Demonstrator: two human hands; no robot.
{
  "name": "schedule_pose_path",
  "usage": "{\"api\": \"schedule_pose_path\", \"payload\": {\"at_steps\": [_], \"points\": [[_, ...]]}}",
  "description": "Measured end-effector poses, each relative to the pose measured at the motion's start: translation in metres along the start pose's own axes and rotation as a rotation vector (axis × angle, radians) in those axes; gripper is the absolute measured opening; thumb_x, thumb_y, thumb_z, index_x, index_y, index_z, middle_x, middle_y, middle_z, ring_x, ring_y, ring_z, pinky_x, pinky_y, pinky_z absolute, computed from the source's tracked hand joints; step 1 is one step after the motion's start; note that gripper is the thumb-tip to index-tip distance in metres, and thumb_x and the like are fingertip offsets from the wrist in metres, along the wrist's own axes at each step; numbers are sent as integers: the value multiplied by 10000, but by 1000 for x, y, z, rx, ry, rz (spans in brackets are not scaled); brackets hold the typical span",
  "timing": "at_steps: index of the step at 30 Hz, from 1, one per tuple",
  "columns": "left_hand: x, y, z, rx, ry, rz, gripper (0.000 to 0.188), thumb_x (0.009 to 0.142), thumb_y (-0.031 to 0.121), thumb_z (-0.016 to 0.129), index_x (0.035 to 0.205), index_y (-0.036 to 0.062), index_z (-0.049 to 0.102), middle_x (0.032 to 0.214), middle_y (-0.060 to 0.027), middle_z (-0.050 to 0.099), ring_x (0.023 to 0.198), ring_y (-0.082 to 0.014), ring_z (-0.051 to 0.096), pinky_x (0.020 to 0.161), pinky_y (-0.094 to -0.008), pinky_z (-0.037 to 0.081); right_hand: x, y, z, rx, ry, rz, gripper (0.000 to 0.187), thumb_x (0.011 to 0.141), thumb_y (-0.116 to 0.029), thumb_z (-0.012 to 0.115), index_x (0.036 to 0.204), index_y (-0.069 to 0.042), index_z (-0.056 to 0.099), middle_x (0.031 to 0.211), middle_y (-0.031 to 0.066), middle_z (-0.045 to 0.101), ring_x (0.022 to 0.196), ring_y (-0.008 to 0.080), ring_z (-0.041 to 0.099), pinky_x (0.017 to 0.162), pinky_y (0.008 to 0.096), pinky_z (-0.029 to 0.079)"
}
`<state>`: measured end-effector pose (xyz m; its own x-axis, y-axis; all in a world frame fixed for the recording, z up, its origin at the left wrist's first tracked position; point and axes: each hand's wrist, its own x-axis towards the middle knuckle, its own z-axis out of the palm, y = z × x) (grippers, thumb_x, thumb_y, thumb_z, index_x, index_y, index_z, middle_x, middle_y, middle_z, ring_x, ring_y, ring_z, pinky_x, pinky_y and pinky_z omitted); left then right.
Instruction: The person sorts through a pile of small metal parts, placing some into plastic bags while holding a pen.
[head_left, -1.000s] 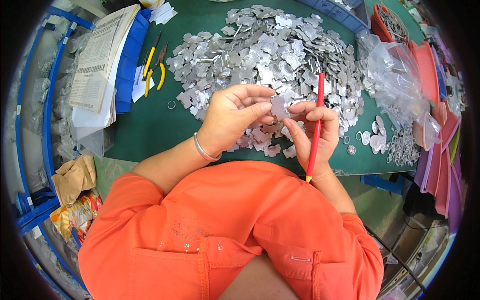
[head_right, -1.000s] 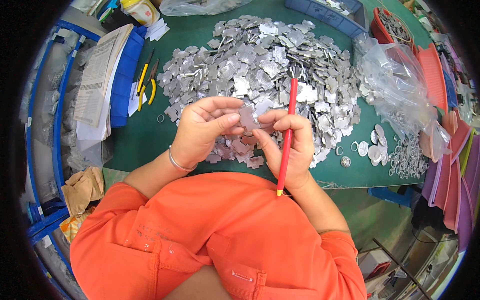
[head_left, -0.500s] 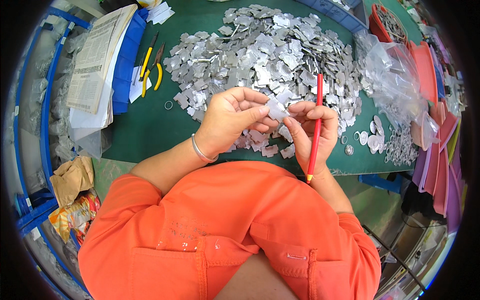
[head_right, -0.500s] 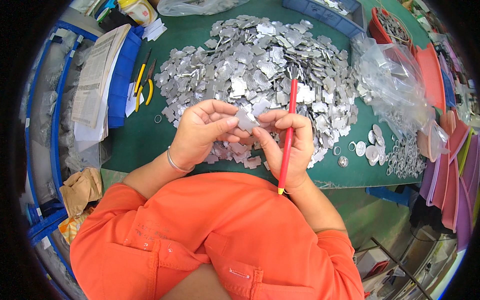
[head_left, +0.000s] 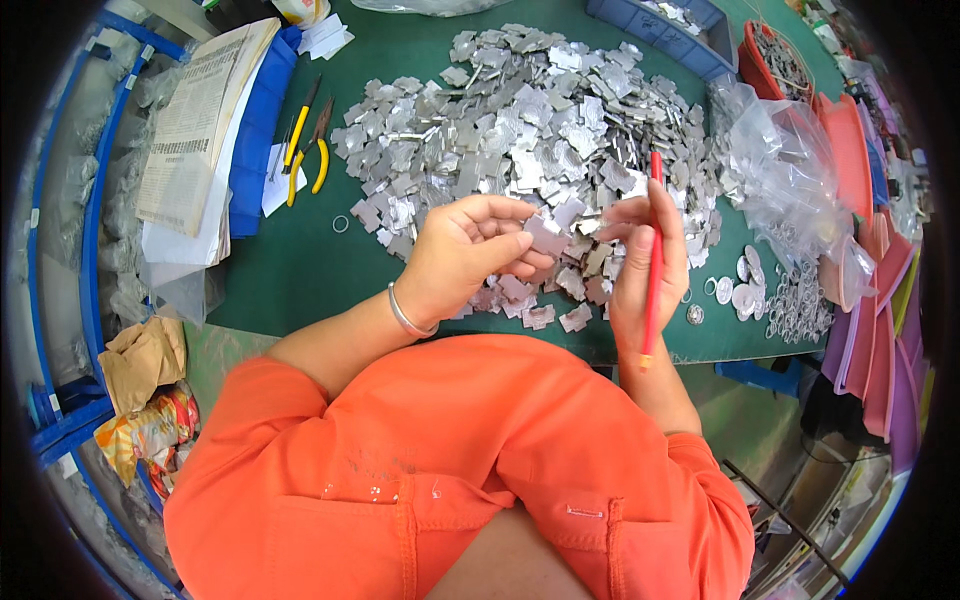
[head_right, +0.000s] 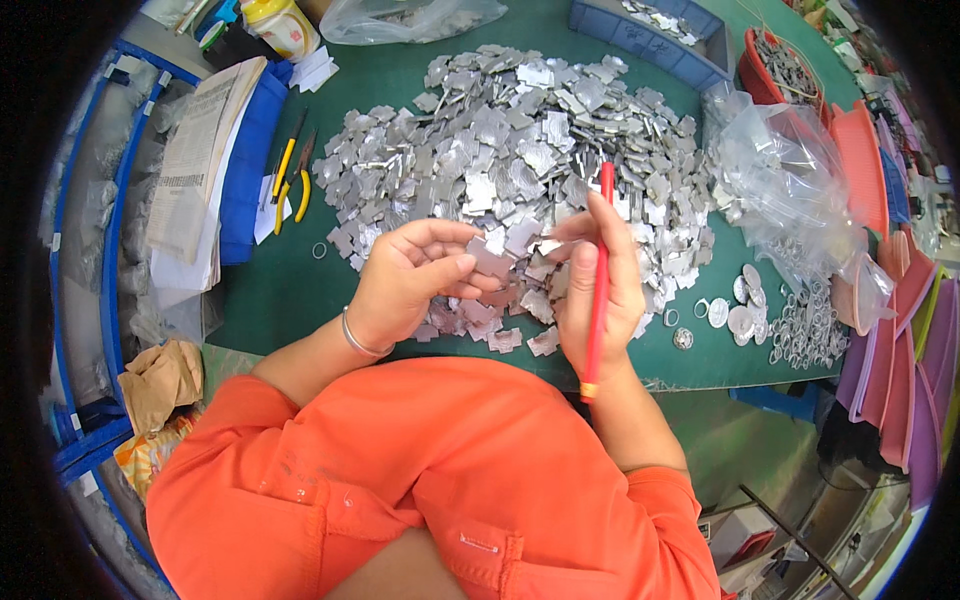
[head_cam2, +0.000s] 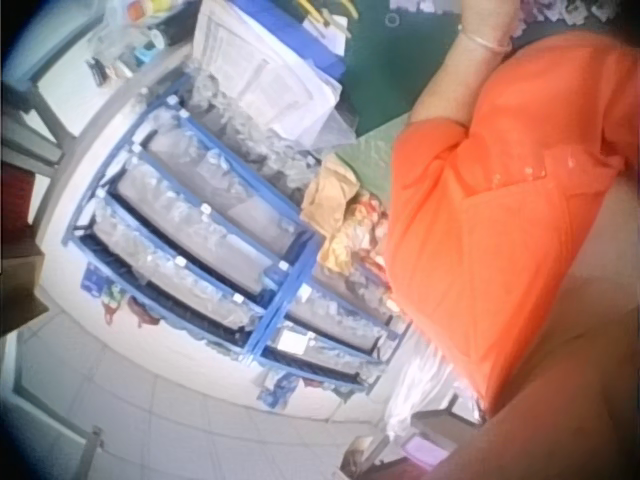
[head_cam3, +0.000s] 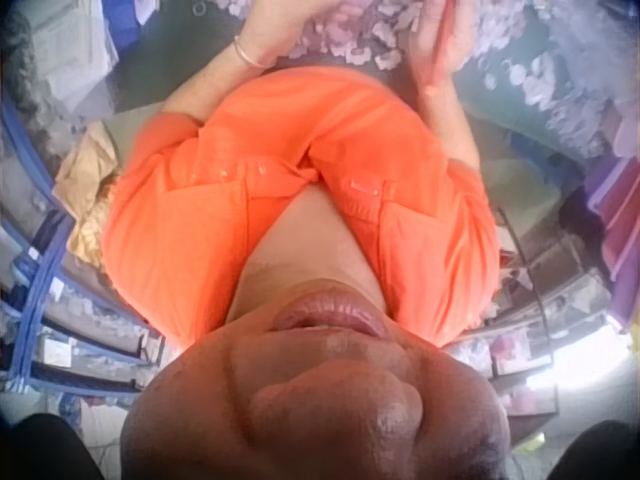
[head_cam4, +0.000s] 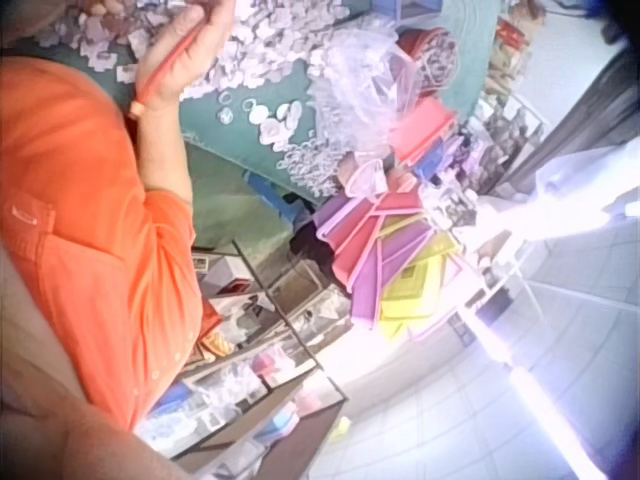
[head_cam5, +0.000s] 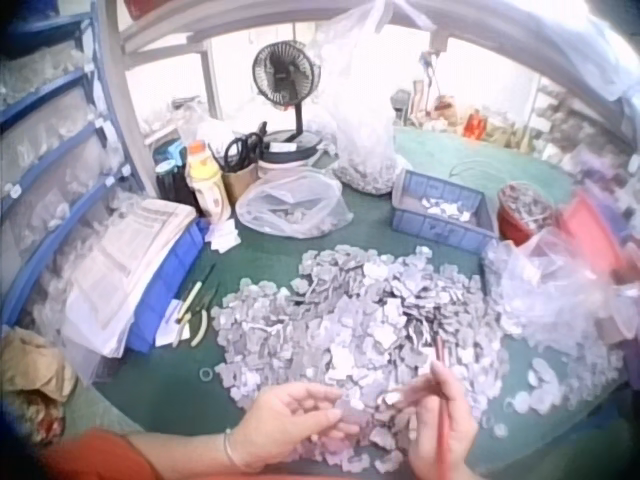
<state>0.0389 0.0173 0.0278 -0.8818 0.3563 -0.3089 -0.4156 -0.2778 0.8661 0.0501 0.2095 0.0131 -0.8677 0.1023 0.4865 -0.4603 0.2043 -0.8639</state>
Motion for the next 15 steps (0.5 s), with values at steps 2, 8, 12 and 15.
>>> {"api": "schedule_pose_path", "payload": {"at_steps": [2,8,12,15], "points": [[-1,0,-2,-17,22,17,255,856,10,553,1096,-59,504,946,-174,625,834,-257,662,696,-281,557,11,-2,-13,-262,38,-121,291,941,-183,462,1128,19,555,971,136,538,895,198,514,794,304,429],[1,-5,0,-116,57,104,201,863,-6,521,1055,-61,508,935,-150,610,850,-258,658,701,-278,555,29,-24,-16,176,154,223,511,942,-109,445,1394,-20,223,561,-10,448,415,41,372,402,186,313],[-2,-1,1,-120,69,125,266,865,-14,504,1125,-71,499,919,-139,601,841,-251,660,697,-268,552,31,-29,-24,315,-75,326,595,943,-104,422,1440,-66,95,650,59,535,427,48,395,414,180,339],[-2,1,3,-100,56,115,300,866,-10,506,1158,-75,498,913,-131,600,836,-246,661,694,-256,549,32,-27,-31,582,-175,337,564,949,-156,401,1431,-65,122,809,187,633,537,142,567,533,227,461]]}}
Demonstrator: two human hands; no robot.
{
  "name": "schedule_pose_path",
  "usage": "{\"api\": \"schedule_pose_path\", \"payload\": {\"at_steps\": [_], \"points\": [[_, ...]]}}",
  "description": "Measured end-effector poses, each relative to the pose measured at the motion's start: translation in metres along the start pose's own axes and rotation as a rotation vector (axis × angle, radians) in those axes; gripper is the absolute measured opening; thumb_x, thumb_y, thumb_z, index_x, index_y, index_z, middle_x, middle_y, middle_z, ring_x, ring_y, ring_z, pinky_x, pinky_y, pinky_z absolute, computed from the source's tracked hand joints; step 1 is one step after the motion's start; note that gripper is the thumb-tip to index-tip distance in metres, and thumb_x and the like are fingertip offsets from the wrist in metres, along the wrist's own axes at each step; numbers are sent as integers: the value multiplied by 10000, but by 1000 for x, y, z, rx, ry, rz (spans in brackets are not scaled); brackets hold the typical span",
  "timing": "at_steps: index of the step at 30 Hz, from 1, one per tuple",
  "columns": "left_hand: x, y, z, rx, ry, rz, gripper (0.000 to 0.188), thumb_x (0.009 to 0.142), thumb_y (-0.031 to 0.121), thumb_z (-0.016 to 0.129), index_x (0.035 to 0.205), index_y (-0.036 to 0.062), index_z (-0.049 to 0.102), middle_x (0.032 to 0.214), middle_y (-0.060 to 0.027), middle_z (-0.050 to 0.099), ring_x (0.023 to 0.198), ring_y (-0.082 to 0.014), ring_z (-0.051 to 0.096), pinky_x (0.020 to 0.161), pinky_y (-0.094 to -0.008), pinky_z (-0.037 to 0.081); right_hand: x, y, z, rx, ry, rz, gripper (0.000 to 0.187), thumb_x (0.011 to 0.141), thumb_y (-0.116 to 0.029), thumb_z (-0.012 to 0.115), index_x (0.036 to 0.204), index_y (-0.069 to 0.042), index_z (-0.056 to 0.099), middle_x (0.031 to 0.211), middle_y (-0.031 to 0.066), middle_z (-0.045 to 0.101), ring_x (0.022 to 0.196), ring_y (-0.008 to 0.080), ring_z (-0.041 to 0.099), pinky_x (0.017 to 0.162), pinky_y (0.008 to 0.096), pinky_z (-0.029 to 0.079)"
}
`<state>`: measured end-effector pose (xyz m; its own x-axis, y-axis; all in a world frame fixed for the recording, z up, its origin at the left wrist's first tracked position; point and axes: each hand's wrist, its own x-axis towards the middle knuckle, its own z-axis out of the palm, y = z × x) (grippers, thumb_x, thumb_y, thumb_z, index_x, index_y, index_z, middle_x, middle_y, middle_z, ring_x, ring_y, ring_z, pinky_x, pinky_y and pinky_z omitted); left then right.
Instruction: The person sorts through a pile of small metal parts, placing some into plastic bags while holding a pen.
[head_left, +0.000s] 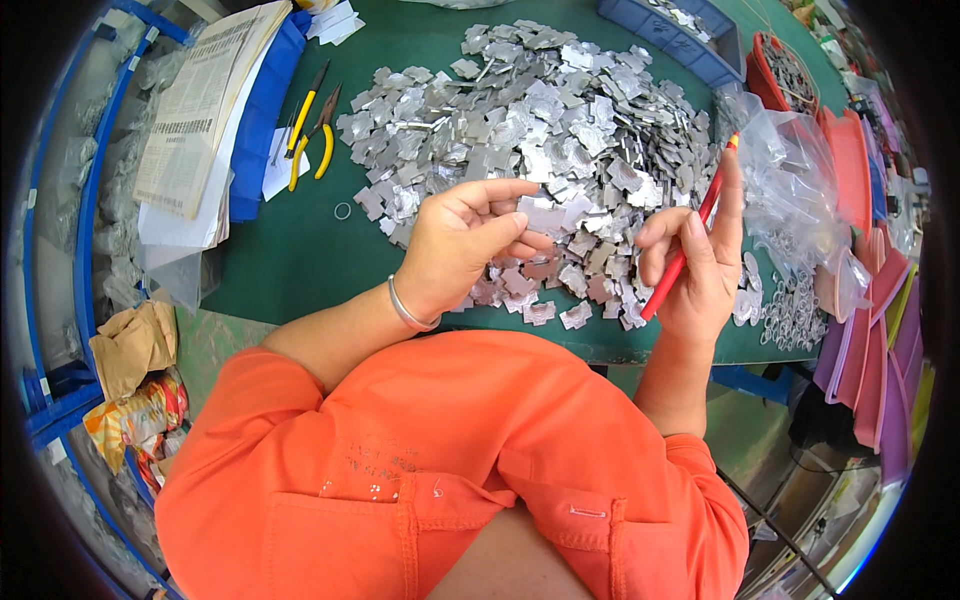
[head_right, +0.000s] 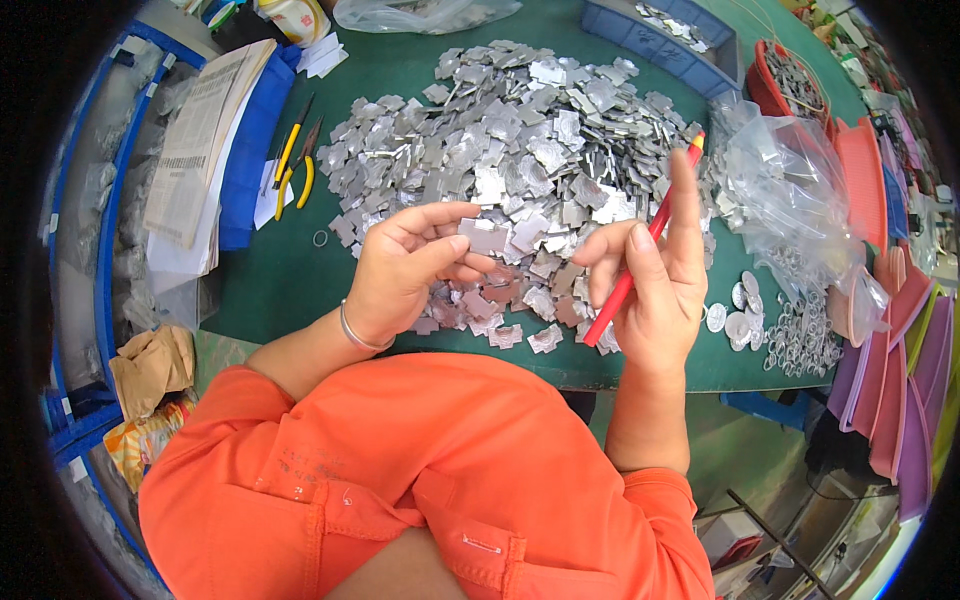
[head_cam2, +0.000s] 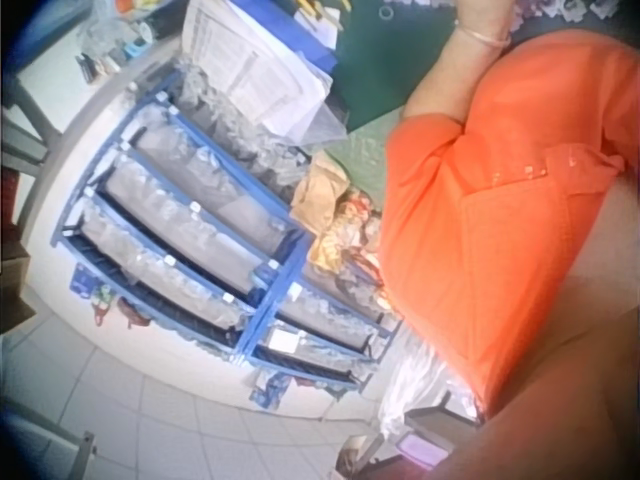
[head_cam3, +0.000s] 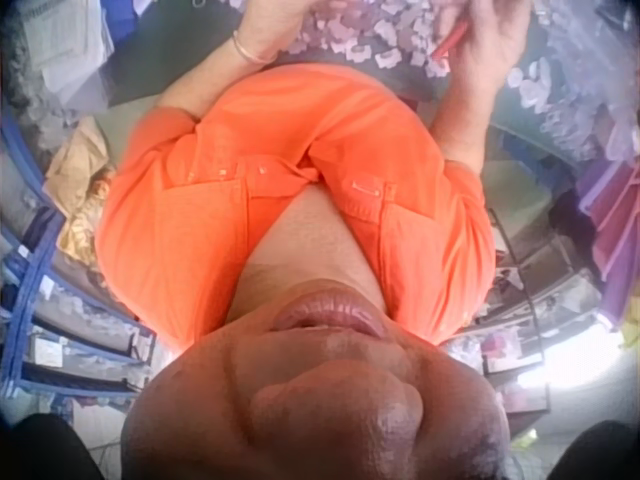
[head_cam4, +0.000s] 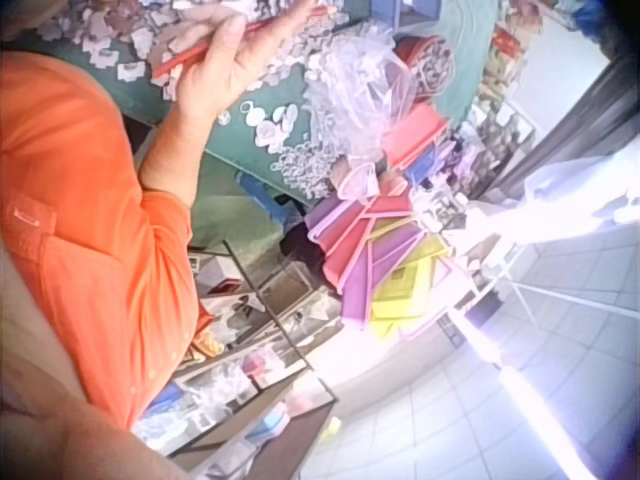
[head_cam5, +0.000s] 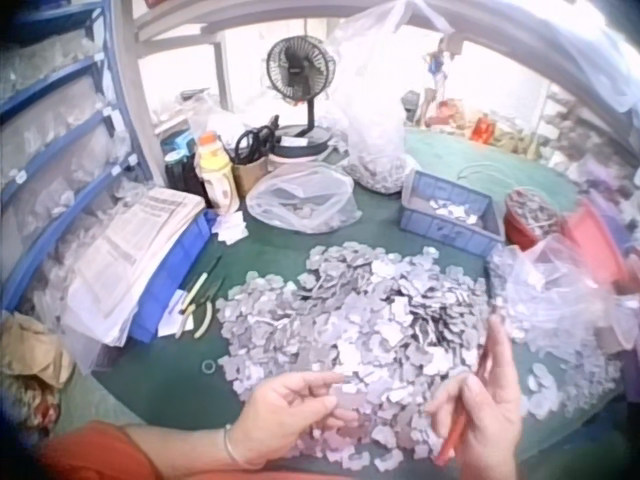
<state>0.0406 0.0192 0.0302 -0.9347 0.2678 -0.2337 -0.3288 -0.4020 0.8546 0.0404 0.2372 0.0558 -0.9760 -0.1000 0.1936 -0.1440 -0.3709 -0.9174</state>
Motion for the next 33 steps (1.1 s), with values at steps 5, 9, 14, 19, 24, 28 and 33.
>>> {"api": "schedule_pose_path", "payload": {"at_steps": [5,9,14,19,24,28,33], "points": [[-3,4,2,21,9,-41,287,867,0,515,1144,-79,513,917,-125,601,843,-242,662,697,-241,546,-5,7,-7,-16,-78,-182,468,963,-297,352,1322,-11,257,886,242,633,811,319,603,731,355,491],[-1,3,2,12,-10,-27,294,868,2,520,1151,-80,509,927,-127,602,853,-239,660,705,-242,547,-3,17,-11,61,-107,-230,632,945,-499,295,1277,38,330,821,214,638,776,291,633,707,352,518],[-1,3,2,58,-21,-48,311,863,6,540,1161,-77,507,959,-144,608,858,-236,658,715,-254,551,-9,27,21,-380,120,-263,557,923,-384,461,1255,62,419,901,174,618,780,205,614,662,285,501],[-1,4,2,59,-41,-67,314,859,9,559,1158,-72,509,973,-159,614,857,-236,658,718,-263,553,-17,26,32,-409,172,-281,296,883,-41,532,1159,60,500,865,112,625,735,128,579,655,239,463],[-1,5,2,50,-45,-65,294,859,6,559,1140,-66,515,975,-166,618,852,-237,658,722,-271,557,-16,38,36,-603,97,-404,229,839,13,584,1059,47,529,740,94,620,624,131,551,597,236,435],[-1,2,0,21,-50,-47,269,855,-7,559,1115,-65,523,962,-169,624,842,-231,659,717,-280,560,-14,45,35,-507,32,-581,127,797,22,634,845,-19,523,664,54,602,586,161,551,591,283,424],[0,3,-1,50,-57,-52,253,847,-24,564,1094,-67,532,931,-167,637,813,-211,660,710,-283,561,-11,42,34,-676,-54,-573,132,785,9,646,801,-30,521,648,66,589,563,184,543,591,299,409]]}}
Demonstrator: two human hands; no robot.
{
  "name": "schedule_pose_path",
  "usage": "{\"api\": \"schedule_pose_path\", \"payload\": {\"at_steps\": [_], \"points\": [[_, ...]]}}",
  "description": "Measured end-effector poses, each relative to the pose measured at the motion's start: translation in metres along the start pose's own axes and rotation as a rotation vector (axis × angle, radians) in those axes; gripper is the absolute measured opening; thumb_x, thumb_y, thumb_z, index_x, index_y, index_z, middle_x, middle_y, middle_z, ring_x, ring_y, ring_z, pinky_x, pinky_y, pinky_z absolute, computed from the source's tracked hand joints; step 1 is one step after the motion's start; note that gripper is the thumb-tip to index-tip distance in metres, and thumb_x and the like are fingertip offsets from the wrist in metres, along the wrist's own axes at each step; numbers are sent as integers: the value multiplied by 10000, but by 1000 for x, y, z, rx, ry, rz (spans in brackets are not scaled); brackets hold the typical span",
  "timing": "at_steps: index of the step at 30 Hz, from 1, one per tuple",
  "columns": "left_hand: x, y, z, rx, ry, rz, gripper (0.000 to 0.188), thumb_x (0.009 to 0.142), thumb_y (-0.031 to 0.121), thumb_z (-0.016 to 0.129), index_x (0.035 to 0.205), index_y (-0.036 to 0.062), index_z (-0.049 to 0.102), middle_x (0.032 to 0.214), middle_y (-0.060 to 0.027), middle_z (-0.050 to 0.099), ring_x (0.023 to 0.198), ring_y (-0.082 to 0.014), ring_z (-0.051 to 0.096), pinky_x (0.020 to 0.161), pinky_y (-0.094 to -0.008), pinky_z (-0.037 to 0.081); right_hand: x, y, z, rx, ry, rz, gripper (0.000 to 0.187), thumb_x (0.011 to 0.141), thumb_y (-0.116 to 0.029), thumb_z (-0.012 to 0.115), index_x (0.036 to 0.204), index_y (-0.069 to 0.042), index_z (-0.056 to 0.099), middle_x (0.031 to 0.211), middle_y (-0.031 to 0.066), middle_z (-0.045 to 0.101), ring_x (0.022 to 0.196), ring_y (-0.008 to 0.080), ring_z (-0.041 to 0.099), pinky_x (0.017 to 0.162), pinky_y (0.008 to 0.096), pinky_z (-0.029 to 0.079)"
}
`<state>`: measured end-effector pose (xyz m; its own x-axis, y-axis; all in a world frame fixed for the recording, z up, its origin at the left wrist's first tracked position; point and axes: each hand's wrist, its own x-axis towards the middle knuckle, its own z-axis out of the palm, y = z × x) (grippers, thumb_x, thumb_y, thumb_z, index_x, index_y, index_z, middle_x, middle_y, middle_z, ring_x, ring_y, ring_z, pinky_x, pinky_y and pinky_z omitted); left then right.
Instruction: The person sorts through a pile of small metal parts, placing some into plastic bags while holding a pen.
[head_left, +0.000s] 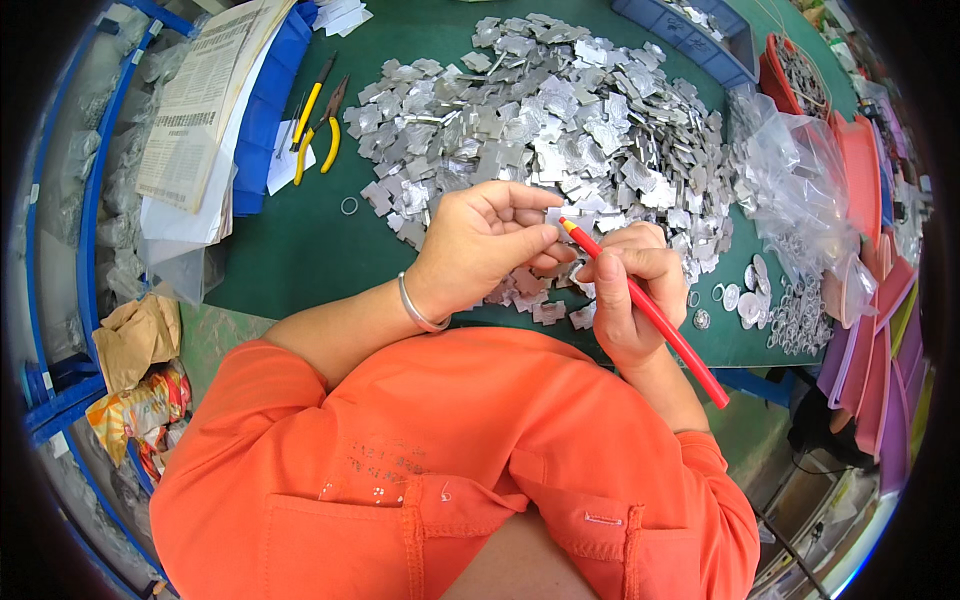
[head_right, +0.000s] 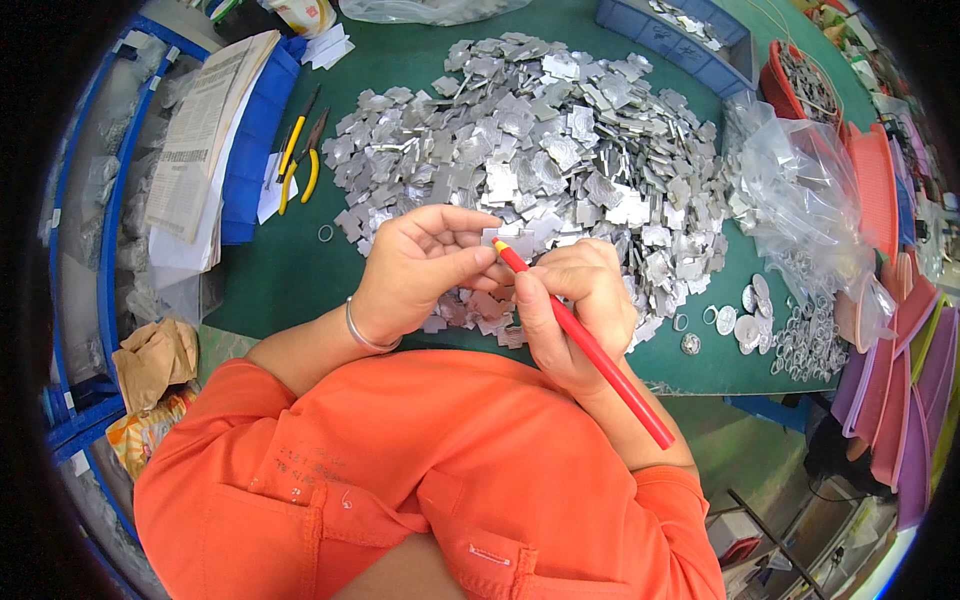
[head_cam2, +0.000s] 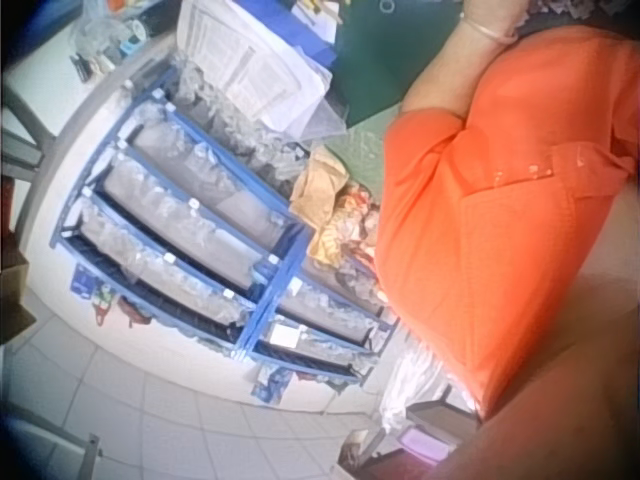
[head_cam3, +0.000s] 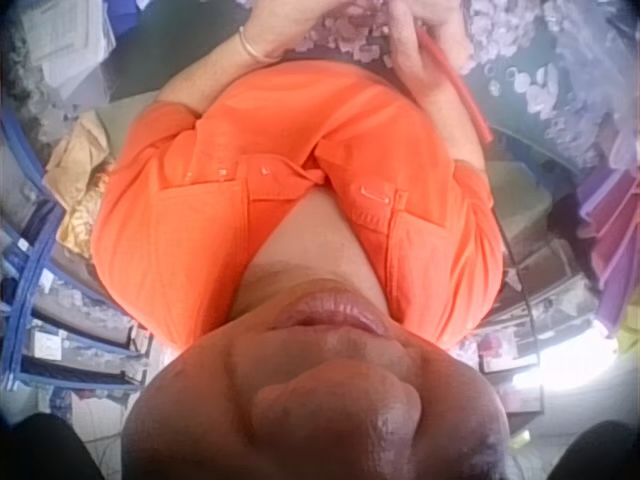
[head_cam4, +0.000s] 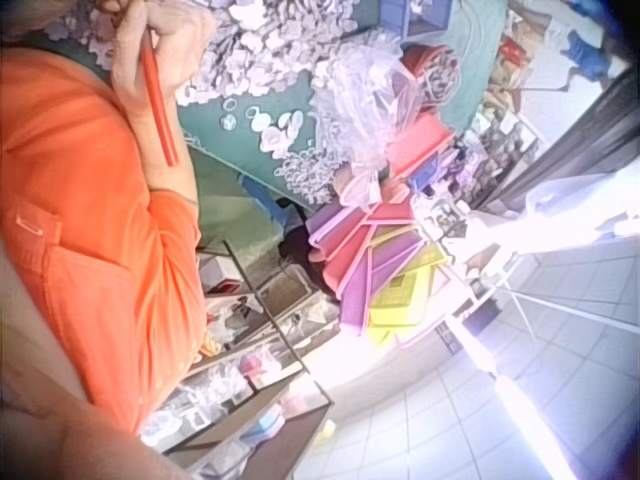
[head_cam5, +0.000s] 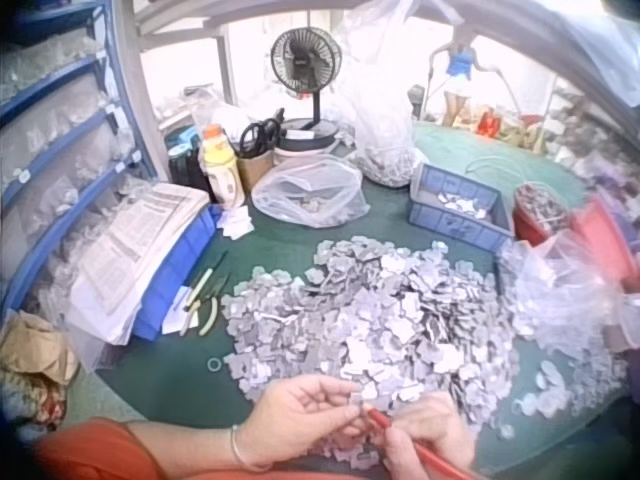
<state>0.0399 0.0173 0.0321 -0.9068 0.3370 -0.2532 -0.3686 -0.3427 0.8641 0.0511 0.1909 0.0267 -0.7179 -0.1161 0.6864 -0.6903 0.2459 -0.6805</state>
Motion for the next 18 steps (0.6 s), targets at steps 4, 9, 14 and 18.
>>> {"api": "schedule_pose_path", "payload": {"at_steps": [4,9,14,18], "points": [[0,0,1,4,1,-5,256,842,-35,566,1093,-71,533,919,-161,643,790,-196,659,707,-275,559,0,0,1,-11,3,16,133,777,12,649,784,-32,524,655,72,588,563,190,546,591,305,405],[0,-1,0,-6,-8,-9,259,840,-45,563,1095,-73,531,925,-167,642,798,-197,659,705,-271,559,4,-2,2,-69,-58,36,141,762,27,651,770,-33,524,659,73,584,550,203,534,595,306,407],[0,-2,-1,-25,-1,-79,259,842,-47,558,1097,-74,529,942,-177,634,826,-221,661,701,-273,563,-1,0,0,-48,-1,100,121,779,31,629,771,-29,524,665,80,576,585,200,541,622,312,424],[1,2,0,19,3,-15,262,841,-41,561,1098,-81,524,951,-176,628,832,-231,661,700,-273,564,0,2,-1,157,127,237,61,833,4,590,860,-1,535,792,101,595,713,182,561,653,296,449]]}}
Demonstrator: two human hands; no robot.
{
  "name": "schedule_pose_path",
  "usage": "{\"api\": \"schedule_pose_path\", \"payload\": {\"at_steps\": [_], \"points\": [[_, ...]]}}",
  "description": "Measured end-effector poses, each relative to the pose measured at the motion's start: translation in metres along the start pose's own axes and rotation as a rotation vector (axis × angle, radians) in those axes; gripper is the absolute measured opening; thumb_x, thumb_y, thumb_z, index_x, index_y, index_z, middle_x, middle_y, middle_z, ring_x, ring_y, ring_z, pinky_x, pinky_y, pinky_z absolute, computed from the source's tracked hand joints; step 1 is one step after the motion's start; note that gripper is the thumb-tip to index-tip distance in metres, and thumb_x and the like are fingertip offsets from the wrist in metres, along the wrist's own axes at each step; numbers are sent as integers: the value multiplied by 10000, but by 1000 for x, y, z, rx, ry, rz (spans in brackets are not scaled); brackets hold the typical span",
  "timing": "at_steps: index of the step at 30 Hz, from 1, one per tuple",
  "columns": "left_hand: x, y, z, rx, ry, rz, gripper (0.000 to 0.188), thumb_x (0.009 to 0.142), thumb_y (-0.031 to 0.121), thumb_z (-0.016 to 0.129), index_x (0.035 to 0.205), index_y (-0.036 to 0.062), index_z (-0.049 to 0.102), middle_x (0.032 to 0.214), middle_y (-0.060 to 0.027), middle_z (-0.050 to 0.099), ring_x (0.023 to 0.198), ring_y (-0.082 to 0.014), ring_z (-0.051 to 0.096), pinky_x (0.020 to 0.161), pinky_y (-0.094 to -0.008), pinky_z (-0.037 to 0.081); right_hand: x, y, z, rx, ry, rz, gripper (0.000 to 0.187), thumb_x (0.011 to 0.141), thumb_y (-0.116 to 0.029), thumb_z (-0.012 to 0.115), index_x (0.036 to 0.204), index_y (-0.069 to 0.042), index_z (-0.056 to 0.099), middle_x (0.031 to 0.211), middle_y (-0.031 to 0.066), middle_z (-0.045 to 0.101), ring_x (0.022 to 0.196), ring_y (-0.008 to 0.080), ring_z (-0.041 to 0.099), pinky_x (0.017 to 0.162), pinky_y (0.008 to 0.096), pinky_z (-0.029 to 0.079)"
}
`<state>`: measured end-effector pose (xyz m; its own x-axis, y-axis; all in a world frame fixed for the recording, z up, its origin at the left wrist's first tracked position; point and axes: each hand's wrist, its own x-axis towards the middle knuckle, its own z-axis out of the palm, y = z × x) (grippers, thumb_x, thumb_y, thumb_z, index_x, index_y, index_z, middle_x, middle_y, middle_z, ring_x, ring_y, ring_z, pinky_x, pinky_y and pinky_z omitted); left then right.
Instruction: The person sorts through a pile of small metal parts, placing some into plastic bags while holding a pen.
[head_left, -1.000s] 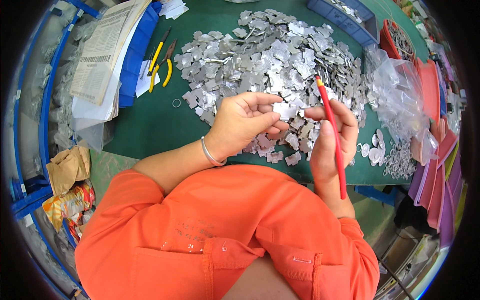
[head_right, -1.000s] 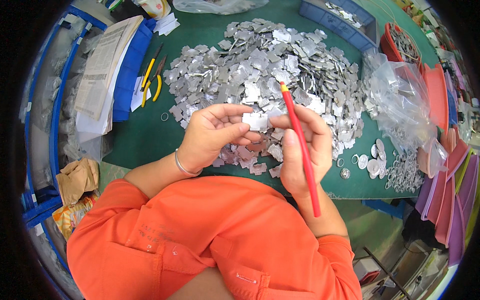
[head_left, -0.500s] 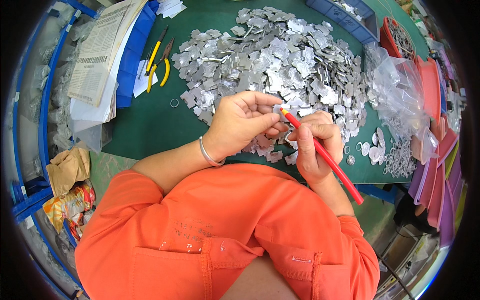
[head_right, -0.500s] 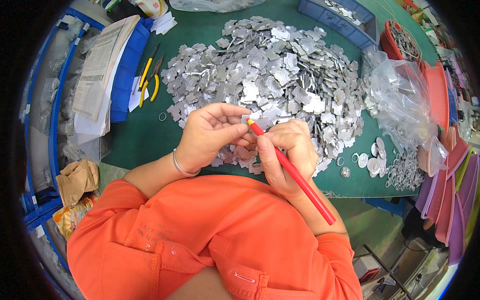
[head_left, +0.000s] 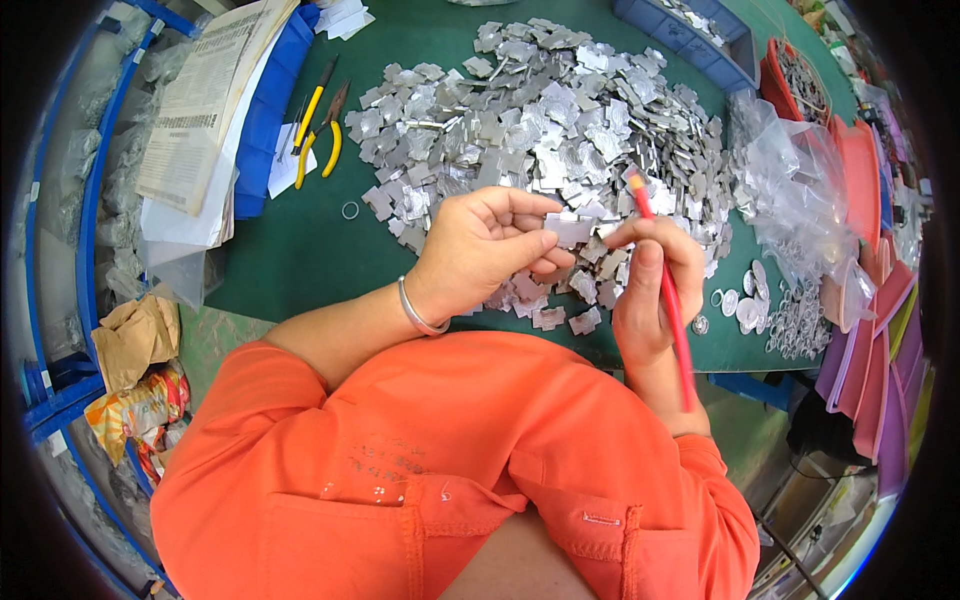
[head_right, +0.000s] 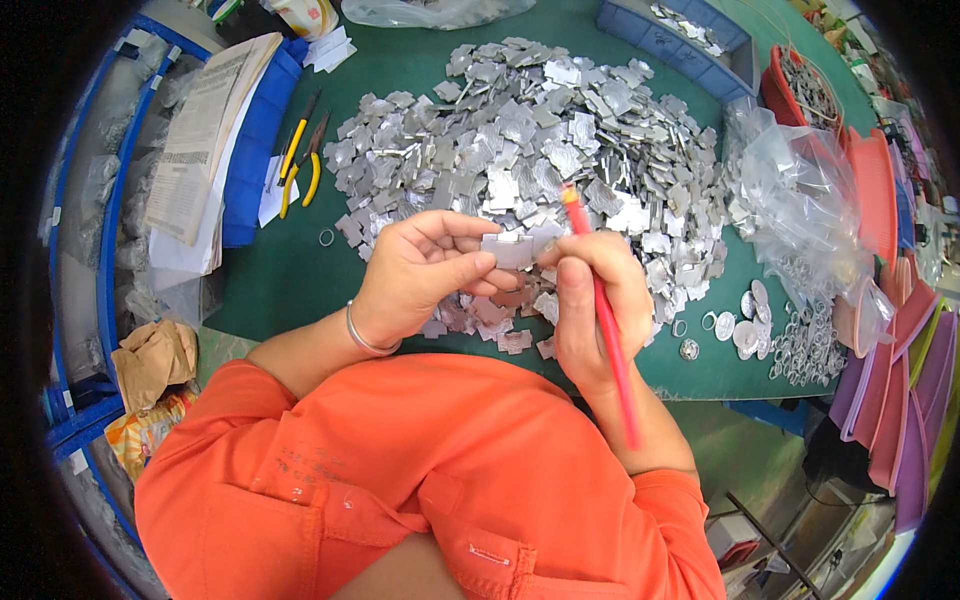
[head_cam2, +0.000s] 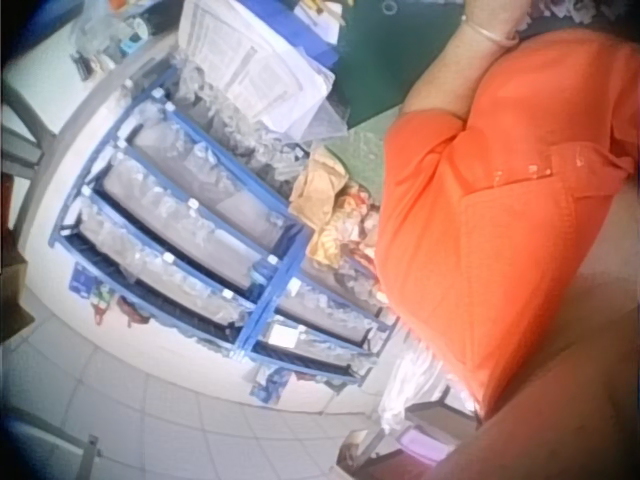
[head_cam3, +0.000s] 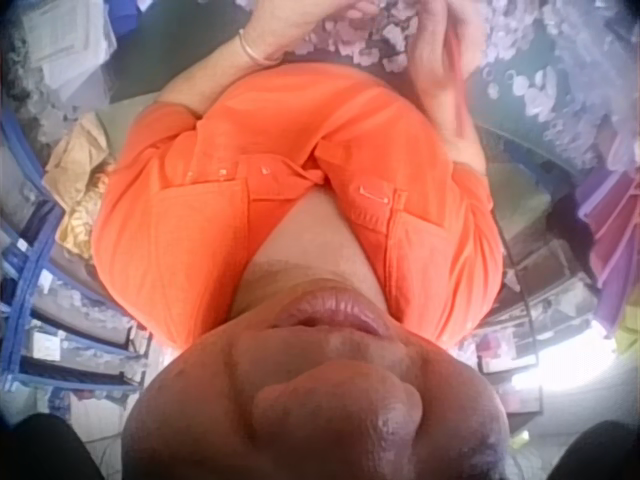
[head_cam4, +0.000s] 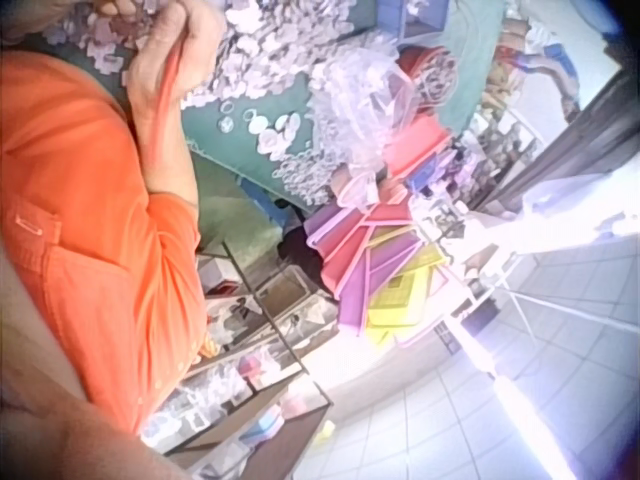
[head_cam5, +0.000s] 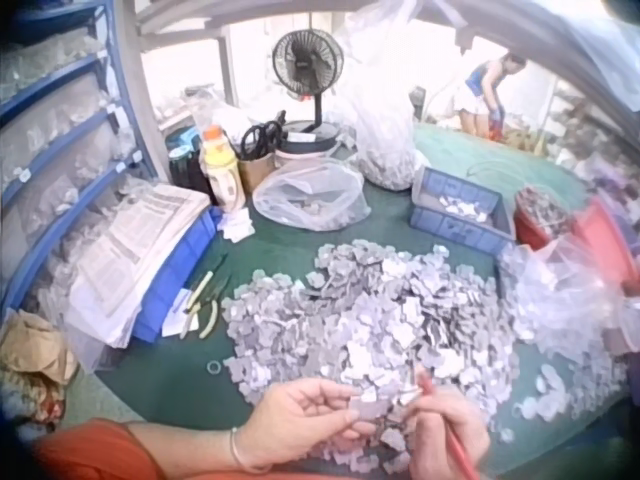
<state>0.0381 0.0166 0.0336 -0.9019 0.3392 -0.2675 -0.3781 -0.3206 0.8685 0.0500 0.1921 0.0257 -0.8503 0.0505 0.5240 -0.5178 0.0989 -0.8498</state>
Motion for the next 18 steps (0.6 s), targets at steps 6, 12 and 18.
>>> {"api": "schedule_pose_path", "payload": {"at_steps": [6,12,18], "points": [[-1,-1,0,-41,-12,11,242,838,-33,570,1073,-73,528,941,-172,627,841,-227,658,716,-273,561,3,-1,4,-180,-138,149,227,772,50,653,950,-1,523,899,103,606,732,135,580,649,242,480],[1,-5,-3,-72,-6,25,198,875,64,568,1031,-54,539,935,-154,633,849,-221,656,715,-275,558,-1,-1,10,22,-46,139,299,729,119,658,920,-23,476,854,128,611,725,150,593,638,266,500],[1,-1,-1,-27,-34,-45,240,912,170,542,1002,-53,553,924,-149,641,836,-229,660,704,-273,558,-2,6,7,-33,-68,-53,312,721,126,660,912,-26,465,828,133,615,730,181,607,633,273,500]]}}
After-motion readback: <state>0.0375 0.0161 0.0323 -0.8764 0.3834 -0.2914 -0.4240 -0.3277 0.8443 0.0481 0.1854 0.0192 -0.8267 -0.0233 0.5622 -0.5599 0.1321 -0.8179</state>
